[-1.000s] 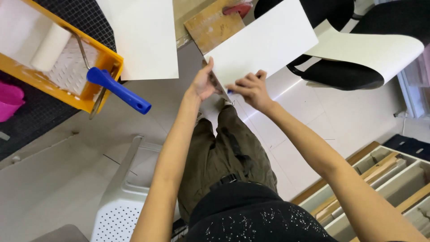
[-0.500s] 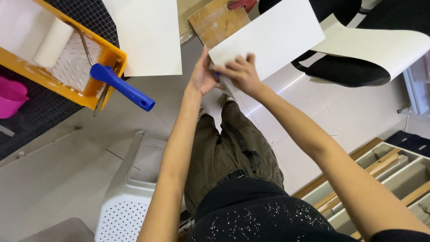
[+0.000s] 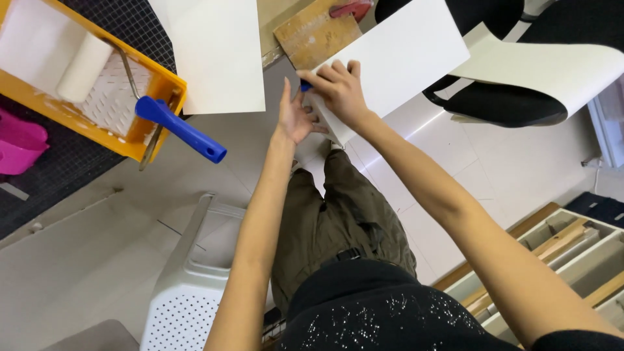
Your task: Applying adhesive paper to white boards using a paint roller and a squeegee tool.
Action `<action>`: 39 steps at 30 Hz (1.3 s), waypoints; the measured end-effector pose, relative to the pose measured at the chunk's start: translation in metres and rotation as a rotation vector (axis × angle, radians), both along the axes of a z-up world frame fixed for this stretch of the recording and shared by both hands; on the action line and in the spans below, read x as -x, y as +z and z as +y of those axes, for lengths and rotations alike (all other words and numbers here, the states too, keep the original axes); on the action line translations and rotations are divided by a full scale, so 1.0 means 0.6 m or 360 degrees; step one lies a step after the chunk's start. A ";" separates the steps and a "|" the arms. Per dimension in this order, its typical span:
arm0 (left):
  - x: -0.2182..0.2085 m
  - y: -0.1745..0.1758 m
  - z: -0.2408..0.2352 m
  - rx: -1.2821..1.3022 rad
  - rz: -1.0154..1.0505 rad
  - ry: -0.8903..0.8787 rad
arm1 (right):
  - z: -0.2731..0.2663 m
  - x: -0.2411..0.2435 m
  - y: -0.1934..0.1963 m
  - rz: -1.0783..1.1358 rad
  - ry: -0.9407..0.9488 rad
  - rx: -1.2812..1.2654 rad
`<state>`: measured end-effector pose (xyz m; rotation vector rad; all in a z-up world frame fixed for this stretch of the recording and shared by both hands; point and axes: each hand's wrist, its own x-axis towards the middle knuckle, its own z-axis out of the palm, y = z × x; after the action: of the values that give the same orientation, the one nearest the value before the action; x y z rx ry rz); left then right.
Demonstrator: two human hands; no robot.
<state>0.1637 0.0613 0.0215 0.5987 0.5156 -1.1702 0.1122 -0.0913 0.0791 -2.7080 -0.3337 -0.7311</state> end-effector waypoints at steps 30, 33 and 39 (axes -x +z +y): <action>0.050 0.075 -0.063 0.0313 -0.0232 0.0416 | -0.099 0.024 -0.062 0.0234 -0.1306 0.0263; 0.058 0.047 -0.054 0.0294 -0.0158 0.0395 | -0.007 0.032 -0.066 0.0232 -0.1513 0.0473; 0.053 0.079 -0.067 0.0369 -0.0204 0.0450 | -0.110 0.058 -0.062 0.0443 -0.1382 0.0137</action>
<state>0.1322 0.0209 0.0688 0.3835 0.3364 -0.9008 0.0775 -0.1572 0.0419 -2.9296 0.9449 -0.5097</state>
